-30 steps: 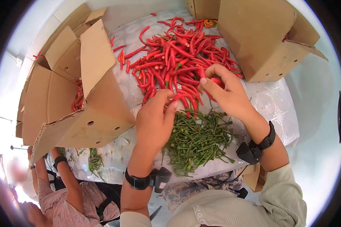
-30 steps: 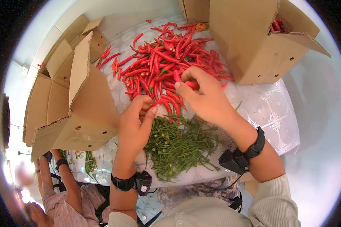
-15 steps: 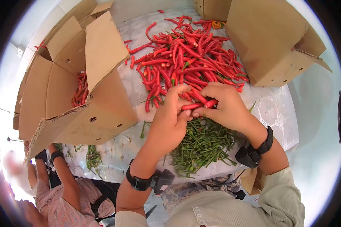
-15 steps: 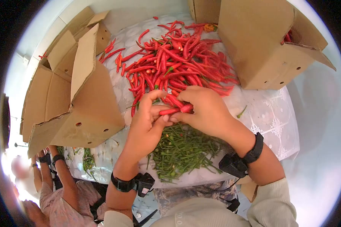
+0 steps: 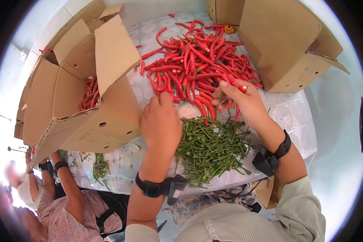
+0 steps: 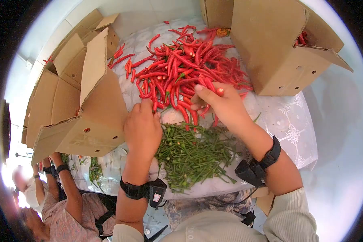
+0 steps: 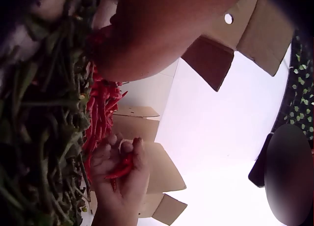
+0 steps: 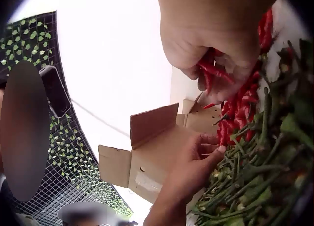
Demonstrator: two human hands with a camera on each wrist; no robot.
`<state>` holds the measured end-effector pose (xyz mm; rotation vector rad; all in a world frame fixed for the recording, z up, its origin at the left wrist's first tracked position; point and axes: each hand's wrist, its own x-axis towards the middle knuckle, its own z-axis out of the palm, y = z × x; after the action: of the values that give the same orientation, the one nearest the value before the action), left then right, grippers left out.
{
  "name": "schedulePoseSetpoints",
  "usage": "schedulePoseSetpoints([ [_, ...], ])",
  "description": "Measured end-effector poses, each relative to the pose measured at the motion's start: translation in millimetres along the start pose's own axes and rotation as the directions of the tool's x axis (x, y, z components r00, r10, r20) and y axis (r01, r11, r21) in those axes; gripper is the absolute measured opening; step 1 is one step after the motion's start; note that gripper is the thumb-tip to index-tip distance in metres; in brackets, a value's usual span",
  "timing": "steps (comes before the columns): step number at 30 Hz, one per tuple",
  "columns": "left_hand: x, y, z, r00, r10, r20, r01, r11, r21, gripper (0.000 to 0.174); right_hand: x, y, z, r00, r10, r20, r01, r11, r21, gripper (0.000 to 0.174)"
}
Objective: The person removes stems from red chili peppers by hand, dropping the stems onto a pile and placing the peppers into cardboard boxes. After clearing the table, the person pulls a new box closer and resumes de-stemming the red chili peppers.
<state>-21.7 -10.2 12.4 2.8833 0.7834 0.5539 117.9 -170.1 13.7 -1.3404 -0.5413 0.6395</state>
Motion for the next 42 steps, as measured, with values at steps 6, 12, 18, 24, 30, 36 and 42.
schedulePoseSetpoints([
  [6,2,-3,4,0.998,0.022,-0.060,-0.044,0.919,-0.391,0.015,-3,-7,2,0.998,0.052,0.037,-0.046,0.991,-0.128,0.020],
  [12,3,0,-6,0.937,0.041,-0.346,-0.203,0.870,-0.449,0.011,-4,1,5,0.893,-0.445,0.072,0.431,0.796,-0.425,0.020],
  [18,-7,12,-4,0.993,-0.040,-0.108,-0.075,0.492,-0.868,0.014,-16,-9,15,0.792,-0.577,0.200,0.586,0.629,-0.511,0.028],
  [24,-10,15,5,1.000,0.025,-0.018,-0.026,0.420,-0.907,0.014,-18,-4,19,0.849,-0.487,0.204,0.513,0.670,-0.537,0.029],
  [30,-4,14,-6,0.967,0.215,-0.139,-0.242,0.593,-0.768,0.012,-15,-1,18,0.742,-0.585,0.327,0.646,0.492,-0.584,0.024],
  [36,2,6,-5,0.947,0.312,-0.075,-0.236,0.519,-0.821,0.014,-11,-6,11,0.725,-0.539,0.429,0.686,0.512,-0.517,0.022],
  [42,5,-2,0,0.939,0.343,0.015,-0.122,0.374,-0.919,0.015,-7,-1,6,0.779,-0.448,0.439,0.622,0.643,-0.447,0.015],
])
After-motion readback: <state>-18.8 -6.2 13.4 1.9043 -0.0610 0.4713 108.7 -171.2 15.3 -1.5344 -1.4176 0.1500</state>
